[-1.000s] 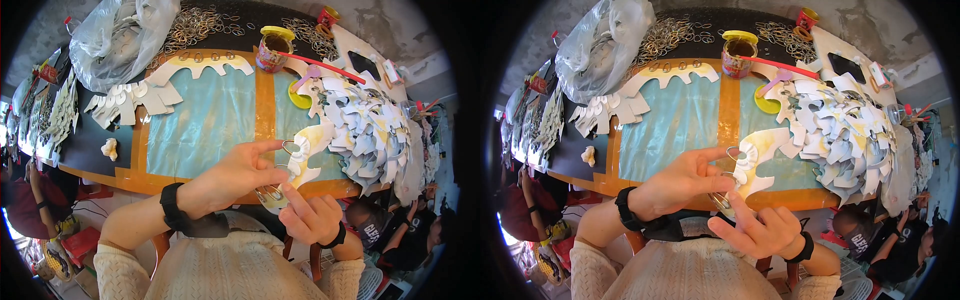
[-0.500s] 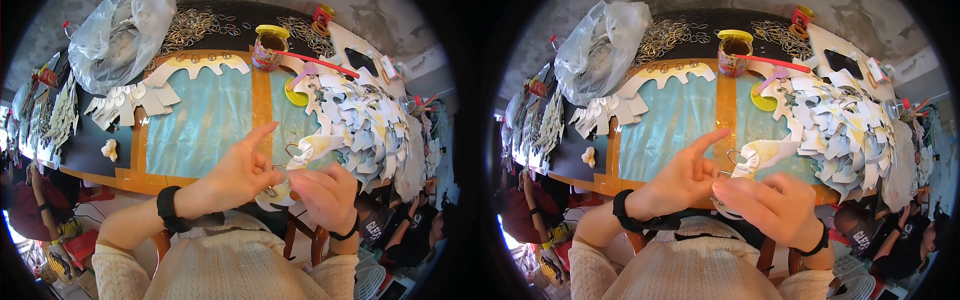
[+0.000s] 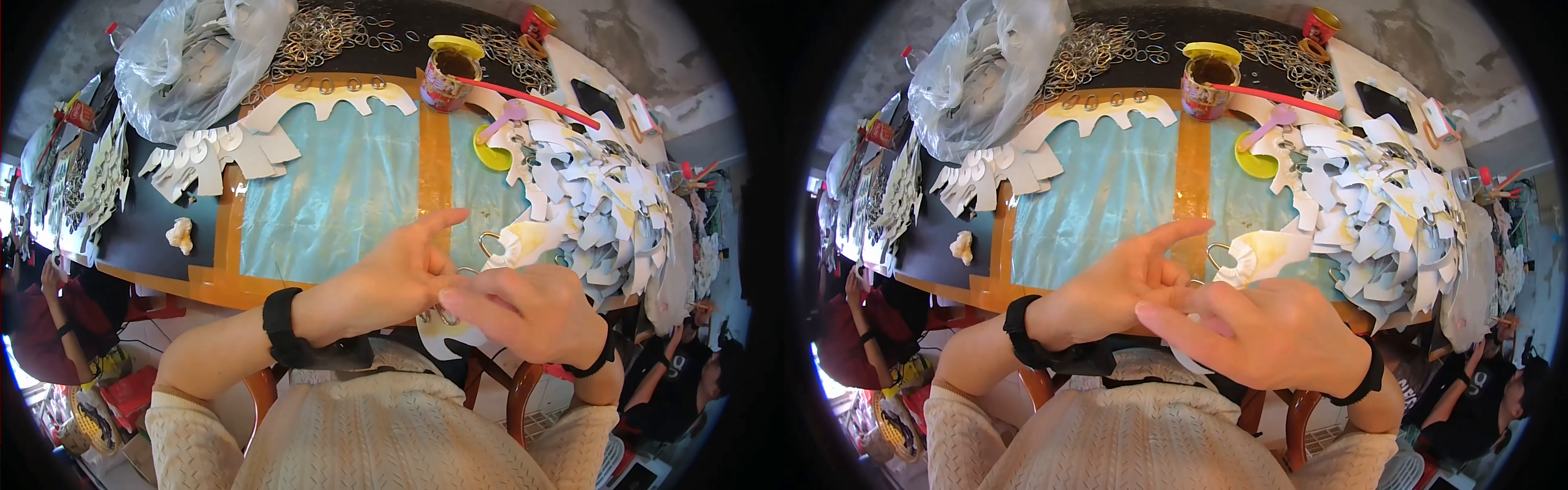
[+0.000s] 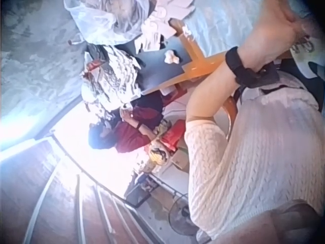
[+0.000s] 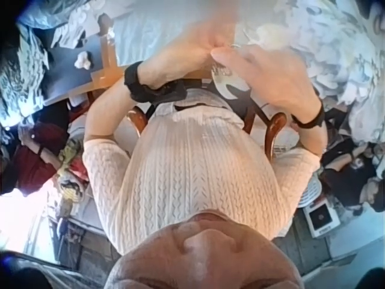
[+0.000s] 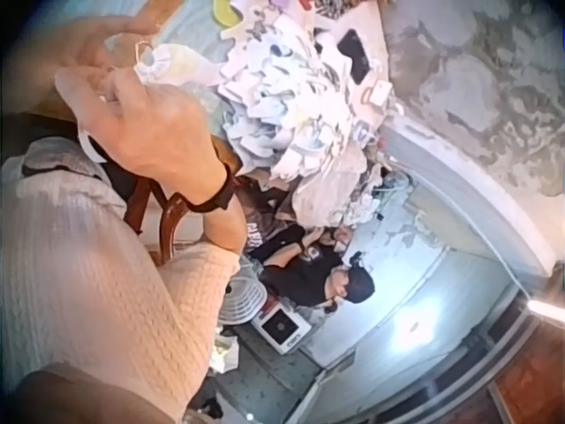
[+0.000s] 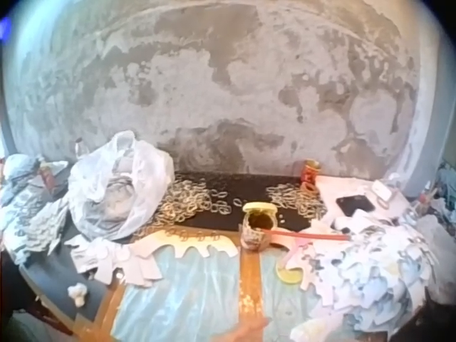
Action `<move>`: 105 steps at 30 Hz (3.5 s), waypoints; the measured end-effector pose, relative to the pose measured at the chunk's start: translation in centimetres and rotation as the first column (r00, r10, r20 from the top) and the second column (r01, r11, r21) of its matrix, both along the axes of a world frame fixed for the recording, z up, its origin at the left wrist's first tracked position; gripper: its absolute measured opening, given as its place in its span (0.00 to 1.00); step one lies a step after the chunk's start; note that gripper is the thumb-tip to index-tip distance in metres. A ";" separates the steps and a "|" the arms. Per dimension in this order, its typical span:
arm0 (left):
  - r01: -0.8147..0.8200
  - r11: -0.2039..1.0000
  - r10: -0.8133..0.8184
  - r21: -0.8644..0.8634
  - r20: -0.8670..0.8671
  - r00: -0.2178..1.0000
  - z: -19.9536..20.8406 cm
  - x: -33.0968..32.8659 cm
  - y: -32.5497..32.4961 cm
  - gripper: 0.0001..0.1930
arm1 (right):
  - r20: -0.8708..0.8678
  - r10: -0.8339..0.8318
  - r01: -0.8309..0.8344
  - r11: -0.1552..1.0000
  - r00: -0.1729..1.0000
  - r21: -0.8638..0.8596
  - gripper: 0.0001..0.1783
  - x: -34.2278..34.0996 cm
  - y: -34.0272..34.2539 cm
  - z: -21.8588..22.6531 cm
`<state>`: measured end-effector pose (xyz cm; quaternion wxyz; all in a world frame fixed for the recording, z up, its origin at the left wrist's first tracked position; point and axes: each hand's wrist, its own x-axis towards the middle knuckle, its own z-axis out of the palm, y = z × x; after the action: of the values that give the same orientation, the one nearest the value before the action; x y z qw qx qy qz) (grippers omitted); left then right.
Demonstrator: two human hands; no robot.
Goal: Manually attaching metal eyelets or rings to shoe upper components and applying adhesive.
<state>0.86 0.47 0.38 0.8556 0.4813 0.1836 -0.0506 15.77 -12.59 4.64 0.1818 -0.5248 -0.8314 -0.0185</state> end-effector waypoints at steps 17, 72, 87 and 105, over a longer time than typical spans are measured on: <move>0.078 0.995 -0.079 -0.054 -0.004 0.997 0.9 0.4 0.1 0.36 | -0.229 -0.052 0.073 0.994 0.972 0.087 0.19 0.6 -2.7 -3.2; -0.582 0.789 0.527 0.199 0.268 0.806 0.4 -2.0 -2.9 0.38 | -0.880 -0.472 0.100 0.875 -0.042 -0.474 0.31 -3.0 -2.1 -2.6; -0.353 0.911 0.390 0.212 -0.167 0.905 -0.9 -7.4 -3.4 0.32 | -0.320 -0.274 0.066 0.842 0.907 -0.535 0.21 3.5 4.5 -6.6; -0.032 0.159 0.018 0.987 0.029 0.999 -3.7 -1.6 1.1 0.10 | -0.392 -0.361 0.187 0.890 0.846 -0.417 0.05 0.3 3.3 -8.4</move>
<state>-0.76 1.57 -3.30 0.3413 0.9182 0.1761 0.0970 16.09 -9.26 -3.72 0.2684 -0.6536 -0.6680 0.2336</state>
